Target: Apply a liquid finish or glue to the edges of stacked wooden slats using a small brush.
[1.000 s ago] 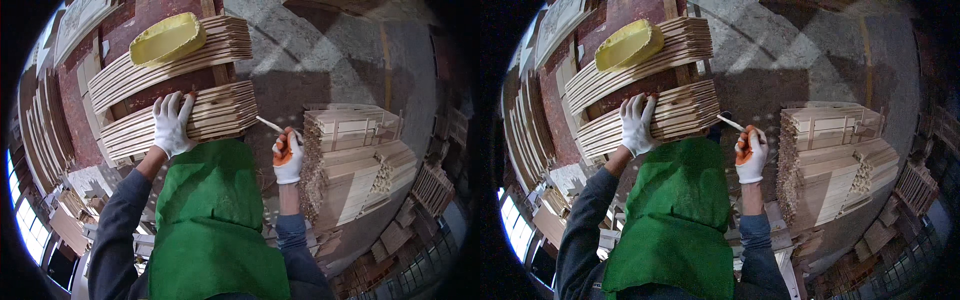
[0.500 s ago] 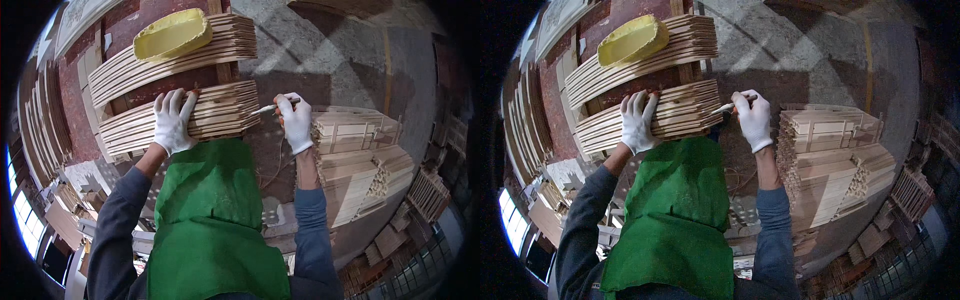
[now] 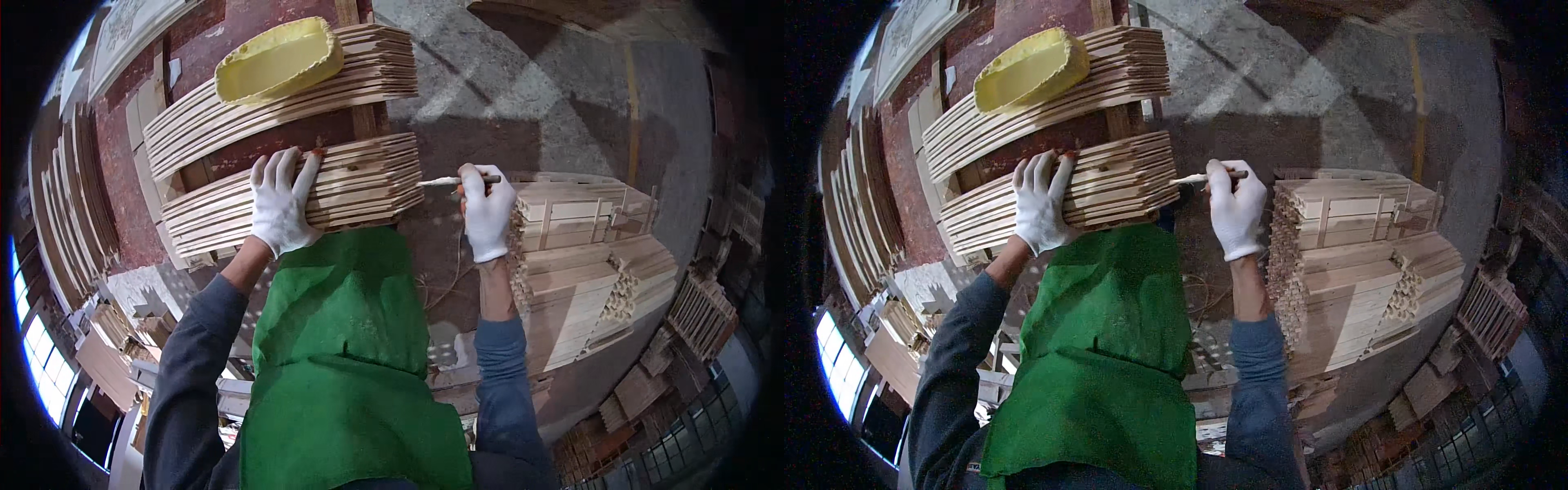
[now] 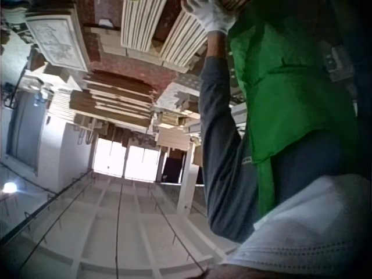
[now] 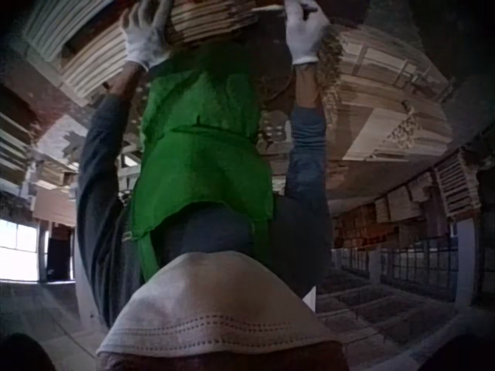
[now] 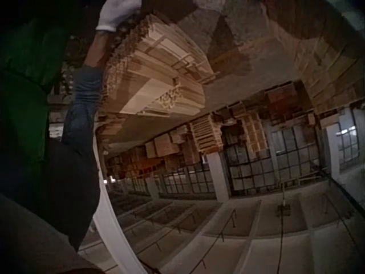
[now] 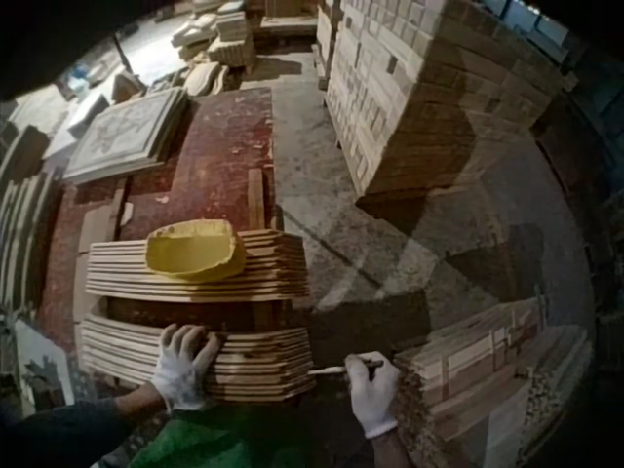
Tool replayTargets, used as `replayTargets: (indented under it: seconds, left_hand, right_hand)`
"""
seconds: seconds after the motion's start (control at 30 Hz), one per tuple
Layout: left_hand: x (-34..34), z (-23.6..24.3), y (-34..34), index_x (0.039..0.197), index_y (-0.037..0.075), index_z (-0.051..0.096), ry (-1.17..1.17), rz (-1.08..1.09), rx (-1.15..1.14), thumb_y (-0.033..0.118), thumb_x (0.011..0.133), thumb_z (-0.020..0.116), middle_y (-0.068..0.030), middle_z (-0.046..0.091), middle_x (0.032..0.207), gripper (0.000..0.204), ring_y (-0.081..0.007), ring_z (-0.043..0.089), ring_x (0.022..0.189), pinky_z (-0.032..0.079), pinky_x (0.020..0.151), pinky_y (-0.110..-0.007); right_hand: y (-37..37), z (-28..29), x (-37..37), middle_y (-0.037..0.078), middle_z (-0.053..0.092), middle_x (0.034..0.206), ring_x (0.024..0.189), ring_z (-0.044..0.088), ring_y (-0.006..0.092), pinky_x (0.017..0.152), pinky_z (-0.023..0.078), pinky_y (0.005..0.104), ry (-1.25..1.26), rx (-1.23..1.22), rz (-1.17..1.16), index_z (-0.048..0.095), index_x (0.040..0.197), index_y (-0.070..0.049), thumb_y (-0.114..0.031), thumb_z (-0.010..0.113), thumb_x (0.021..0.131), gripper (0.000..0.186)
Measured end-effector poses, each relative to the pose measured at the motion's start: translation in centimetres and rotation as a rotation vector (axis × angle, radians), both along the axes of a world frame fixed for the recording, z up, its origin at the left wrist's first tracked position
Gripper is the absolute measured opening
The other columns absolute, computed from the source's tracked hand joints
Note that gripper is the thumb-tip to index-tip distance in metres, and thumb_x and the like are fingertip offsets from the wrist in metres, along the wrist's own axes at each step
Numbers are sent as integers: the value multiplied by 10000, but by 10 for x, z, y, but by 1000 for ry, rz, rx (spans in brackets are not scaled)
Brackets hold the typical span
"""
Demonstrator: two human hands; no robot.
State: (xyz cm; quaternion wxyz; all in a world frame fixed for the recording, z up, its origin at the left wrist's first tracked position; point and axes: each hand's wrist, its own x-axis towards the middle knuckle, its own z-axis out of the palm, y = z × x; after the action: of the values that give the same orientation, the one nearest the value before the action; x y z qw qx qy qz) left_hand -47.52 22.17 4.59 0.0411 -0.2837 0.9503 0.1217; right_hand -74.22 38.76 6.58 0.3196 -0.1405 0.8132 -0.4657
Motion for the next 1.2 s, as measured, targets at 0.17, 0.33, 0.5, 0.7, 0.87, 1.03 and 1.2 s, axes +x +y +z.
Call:
replayTargets:
  seconds: [0.17, 0.33, 0.5, 0.7, 0.87, 1.03, 1.2]
  left_hand:
    - [-1, 0, 1, 1544, 142, 386, -6, -1, -11, 441, 511, 822, -202, 410, 1455, 1161, -368, 390, 1343, 210, 1161, -546]
    - [0, -2, 0, 1547, 137, 380, -65, -11, 0, 441, 509, 823, -202, 406, 1458, 1168, -367, 386, 1347, 206, 1162, -543]
    - [1, -6, 1, 1550, 138, 377, 32, -19, -62, 456, 513, 821, -200, 402, 1461, 1171, -365, 376, 1353, 203, 1161, -543]
    - [1, -5, 1, 1550, 139, 377, -12, -7, -27, 486, 519, 816, -199, 400, 1458, 1173, -371, 376, 1339, 203, 1160, -545]
    - [1, -4, 1, 1549, 125, 373, -23, -20, -51, 499, 542, 808, -204, 401, 1456, 1159, -383, 380, 1327, 206, 1162, -549]
    - [2, -10, 1, 1549, 96, 362, -47, -38, -70, 499, 569, 800, -218, 402, 1453, 1147, -396, 377, 1328, 212, 1165, -555]
    - [2, -16, -1, 1547, 115, 370, 13, -56, -94, 512, 560, 798, -213, 408, 1442, 1146, -382, 390, 1313, 215, 1156, -551]
  right_hand:
    - [9, -2, 7, 21, 649, 655, 554, 521, 115, 527, 393, 264, -93, -72, 10, 714, 895, -2, -171, 667, 931, 180]
    - [12, -4, 8, 17, 648, 657, 557, 518, 108, 523, 391, 262, 38, -4, -16, 713, 896, -3, -150, 673, 926, 155]
    - [13, -7, 13, 16, 653, 673, 553, 510, 105, 509, 385, 264, -44, -116, 21, 711, 891, -4, -140, 669, 929, 147]
    - [15, -2, 17, 21, 656, 692, 548, 495, 97, 498, 372, 250, 88, -55, -34, 707, 913, -1, -157, 660, 944, 165]
    - [34, 17, 40, 29, 655, 697, 543, 493, 91, 493, 364, 243, -151, -148, -232, 704, 936, 2, -169, 659, 957, 178]
    - [41, 7, 55, 30, 654, 696, 538, 494, 84, 488, 362, 241, -281, -168, -368, 703, 949, 4, -175, 665, 961, 184]
    - [39, -19, 49, 21, 656, 692, 530, 493, 83, 483, 364, 248, -214, -243, -369, 709, 942, 0, -177, 669, 960, 182]
